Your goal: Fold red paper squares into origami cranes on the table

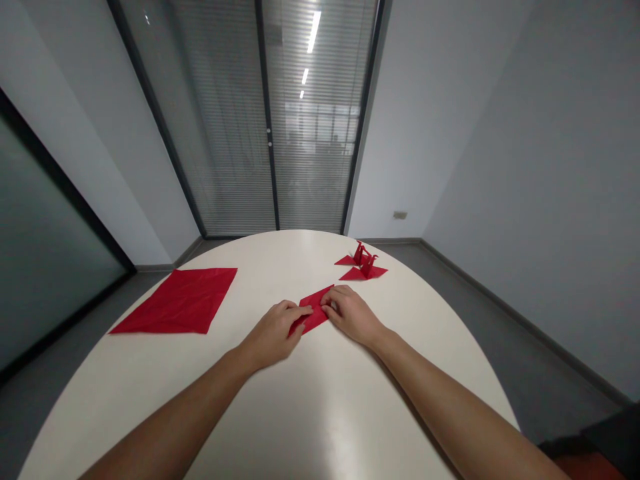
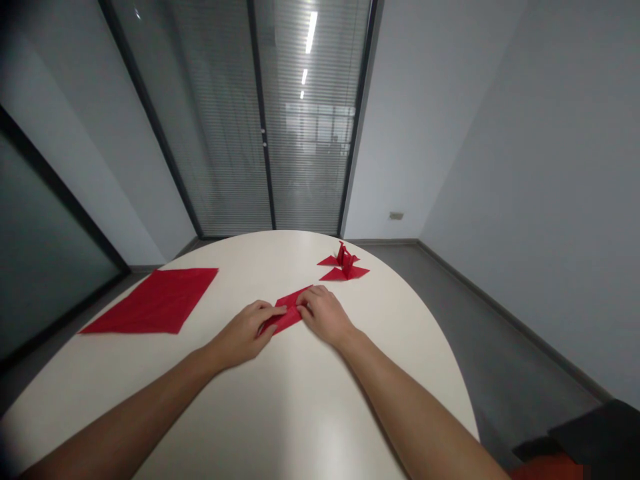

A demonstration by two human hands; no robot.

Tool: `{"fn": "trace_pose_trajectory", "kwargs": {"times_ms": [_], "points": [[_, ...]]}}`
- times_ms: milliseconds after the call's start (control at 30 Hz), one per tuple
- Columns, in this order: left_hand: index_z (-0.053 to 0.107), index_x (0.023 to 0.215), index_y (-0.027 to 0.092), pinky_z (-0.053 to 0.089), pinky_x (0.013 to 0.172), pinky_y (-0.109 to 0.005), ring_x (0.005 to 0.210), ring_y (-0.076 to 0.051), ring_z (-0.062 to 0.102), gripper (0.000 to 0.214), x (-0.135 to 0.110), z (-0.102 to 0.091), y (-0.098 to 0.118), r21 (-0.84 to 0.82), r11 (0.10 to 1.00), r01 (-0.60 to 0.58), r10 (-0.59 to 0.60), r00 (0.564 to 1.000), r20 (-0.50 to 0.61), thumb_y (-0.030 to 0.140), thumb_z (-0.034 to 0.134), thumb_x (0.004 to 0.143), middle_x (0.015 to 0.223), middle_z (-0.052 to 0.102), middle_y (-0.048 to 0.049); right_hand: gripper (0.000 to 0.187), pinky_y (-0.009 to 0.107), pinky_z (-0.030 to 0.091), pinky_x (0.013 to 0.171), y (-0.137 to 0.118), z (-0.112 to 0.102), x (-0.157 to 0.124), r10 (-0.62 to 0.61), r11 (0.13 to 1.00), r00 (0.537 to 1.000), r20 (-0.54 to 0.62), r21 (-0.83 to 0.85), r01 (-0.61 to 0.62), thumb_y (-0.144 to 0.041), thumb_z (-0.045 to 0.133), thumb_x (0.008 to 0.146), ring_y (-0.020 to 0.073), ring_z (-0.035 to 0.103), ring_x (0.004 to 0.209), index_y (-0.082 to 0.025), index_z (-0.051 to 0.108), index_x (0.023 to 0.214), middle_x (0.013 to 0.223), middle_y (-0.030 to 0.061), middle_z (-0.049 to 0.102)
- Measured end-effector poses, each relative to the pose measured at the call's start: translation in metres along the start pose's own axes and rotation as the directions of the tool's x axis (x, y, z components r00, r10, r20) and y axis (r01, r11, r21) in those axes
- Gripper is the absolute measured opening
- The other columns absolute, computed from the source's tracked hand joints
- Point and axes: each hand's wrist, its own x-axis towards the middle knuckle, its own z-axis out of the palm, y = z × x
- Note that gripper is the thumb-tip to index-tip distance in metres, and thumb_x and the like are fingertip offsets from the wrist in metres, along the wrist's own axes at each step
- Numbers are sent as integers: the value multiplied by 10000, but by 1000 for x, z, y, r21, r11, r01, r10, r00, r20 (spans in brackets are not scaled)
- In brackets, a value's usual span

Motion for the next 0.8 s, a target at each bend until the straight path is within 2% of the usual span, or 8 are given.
{"fn": "trace_pose_trajectory", "kwargs": {"times_ms": [167, 267, 333, 433, 600, 700, 800], "points": [[736, 1154, 233, 525, 938, -455, 1020, -247, 622, 326, 3, -1, 4, 44, 996, -77, 77, 997, 6, 134, 579, 887, 1154, 748, -57, 118, 355, 461, 846, 1, 1, 0, -36, 999, 999, 8, 2, 36, -126, 631, 913, 211, 582, 902, -191, 727, 935, 897, 61, 683], [756, 1108, 234, 496, 1008, -482, 1094, -256, 617, 340, 5, -4, 6, 68, 993, -94, 93, 996, 16, 109, 554, 865, 1159, 746, -51, 150, 383, 470, 887, 1, 0, -1, -83, 997, 996, 31, 11, 83, -153, 625, 924, 225, 600, 951, -197, 750, 994, 941, 75, 712], [748, 1135, 228, 469, 1070, -464, 1182, -253, 592, 387, 5, -7, 7, 56, 992, -116, 113, 992, 51, 85, 537, 844, 1201, 718, -59, 180, 405, 473, 931, 0, 0, -2, -113, 993, 993, 47, 22, 112, -186, 615, 938, 234, 608, 1002, -201, 756, 1051, 1009, 86, 726], [694, 1248, 235, 481, 1072, -407, 1207, -231, 584, 466, 2, -10, 7, 46, 991, -124, 118, 986, 121, 77, 511, 849, 1304, 644, -75, 239, 444, 469, 993, 0, 1, -3, -135, 991, 989, 64, 17, 134, -246, 611, 948, 259, 594, 1111, -201, 744, 1142, 1159, 115, 709], [607, 1369, 298, 454, 1072, -491, 1258, -278, 532, 540, 0, -11, 6, 145, 980, -136, 114, 982, 152, 105, 533, 870, 1454, 542, -69, 357, 495, 448, 1054, 0, 4, -5, -148, 989, 986, 72, -9, 149, -234, 598, 937, 285, 548, 1232, -199, 680, 1283, 1322, 149, 635], [604, 1371, 311, 469, 1026, -500, 1204, -278, 551, 482, 1, -10, 6, 198, 973, -116, 88, 986, 145, 149, 508, 928, 1403, 584, -70, 371, 501, 431, 1080, 0, 4, -5, -158, 987, 982, 103, -14, 160, -266, 609, 932, 296, 541, 1253, -183, 679, 1286, 1331, 155, 634], [645, 1322, 279, 456, 1047, -499, 1202, -273, 550, 384, 2, -8, 6, 222, 970, -103, 80, 991, 111, 209, 488, 979, 1332, 623, -80, 399, 517, 416, 1094, 1, 5, -5, -159, 987, 979, 126, -18, 163, -285, 638, 906, 312, 523, 1285, -187, 678, 1291, 1369, 158, 613]]}}
